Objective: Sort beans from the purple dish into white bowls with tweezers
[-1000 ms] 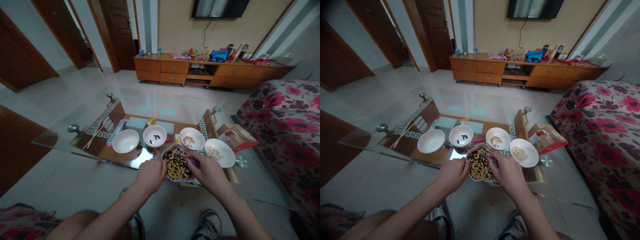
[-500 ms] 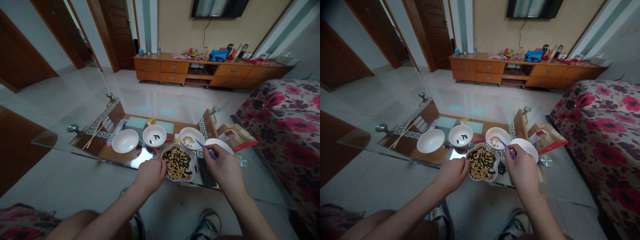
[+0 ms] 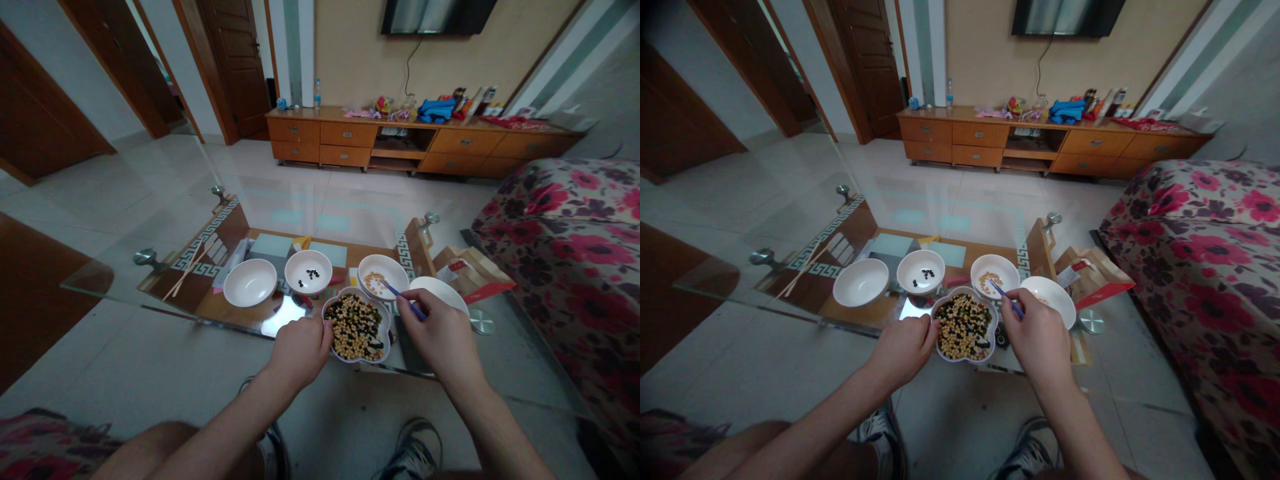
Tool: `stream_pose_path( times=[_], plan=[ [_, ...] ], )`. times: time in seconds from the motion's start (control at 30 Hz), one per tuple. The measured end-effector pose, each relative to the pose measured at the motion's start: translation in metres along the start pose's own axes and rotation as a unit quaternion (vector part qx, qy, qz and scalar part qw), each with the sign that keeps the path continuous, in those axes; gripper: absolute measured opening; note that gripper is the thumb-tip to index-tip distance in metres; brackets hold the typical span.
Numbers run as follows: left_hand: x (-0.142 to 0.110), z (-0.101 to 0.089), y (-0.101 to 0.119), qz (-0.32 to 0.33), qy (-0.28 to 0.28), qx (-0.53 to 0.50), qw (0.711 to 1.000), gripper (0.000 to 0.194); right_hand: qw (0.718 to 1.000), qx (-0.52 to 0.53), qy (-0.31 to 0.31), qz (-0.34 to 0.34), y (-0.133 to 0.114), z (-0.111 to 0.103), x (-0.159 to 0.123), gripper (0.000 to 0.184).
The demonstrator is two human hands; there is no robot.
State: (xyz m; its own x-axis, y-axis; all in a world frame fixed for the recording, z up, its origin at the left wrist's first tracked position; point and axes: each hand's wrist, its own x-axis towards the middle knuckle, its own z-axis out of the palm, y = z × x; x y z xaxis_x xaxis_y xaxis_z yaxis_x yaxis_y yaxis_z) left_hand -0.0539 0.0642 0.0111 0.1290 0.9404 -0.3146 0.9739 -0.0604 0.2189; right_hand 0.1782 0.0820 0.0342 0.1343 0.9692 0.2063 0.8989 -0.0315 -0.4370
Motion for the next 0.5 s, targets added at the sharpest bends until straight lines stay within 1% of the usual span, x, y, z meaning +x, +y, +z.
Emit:
stream_pose_path(
  times=[0.2,0.37,0.5],
  plan=[
    [0.000,0.000,0.000,-0.003,-0.008,-0.003,1.000,0.055,0.997,0.016,-0.059,-0.036,-0.005,0.005,-0.003,0.026],
    [0.001,0.001,0.000,-0.002,-0.006,0.002,1.000,0.055,0.990,-0.041,-0.128,-0.029,-0.007,0.009,-0.004,0.022],
    [0.000,0.001,0.001,-0.003,-0.009,0.008,1.000,0.054,0.986,-0.075,-0.148,-0.034,-0.010,0.012,-0.004,0.021]
  ],
)
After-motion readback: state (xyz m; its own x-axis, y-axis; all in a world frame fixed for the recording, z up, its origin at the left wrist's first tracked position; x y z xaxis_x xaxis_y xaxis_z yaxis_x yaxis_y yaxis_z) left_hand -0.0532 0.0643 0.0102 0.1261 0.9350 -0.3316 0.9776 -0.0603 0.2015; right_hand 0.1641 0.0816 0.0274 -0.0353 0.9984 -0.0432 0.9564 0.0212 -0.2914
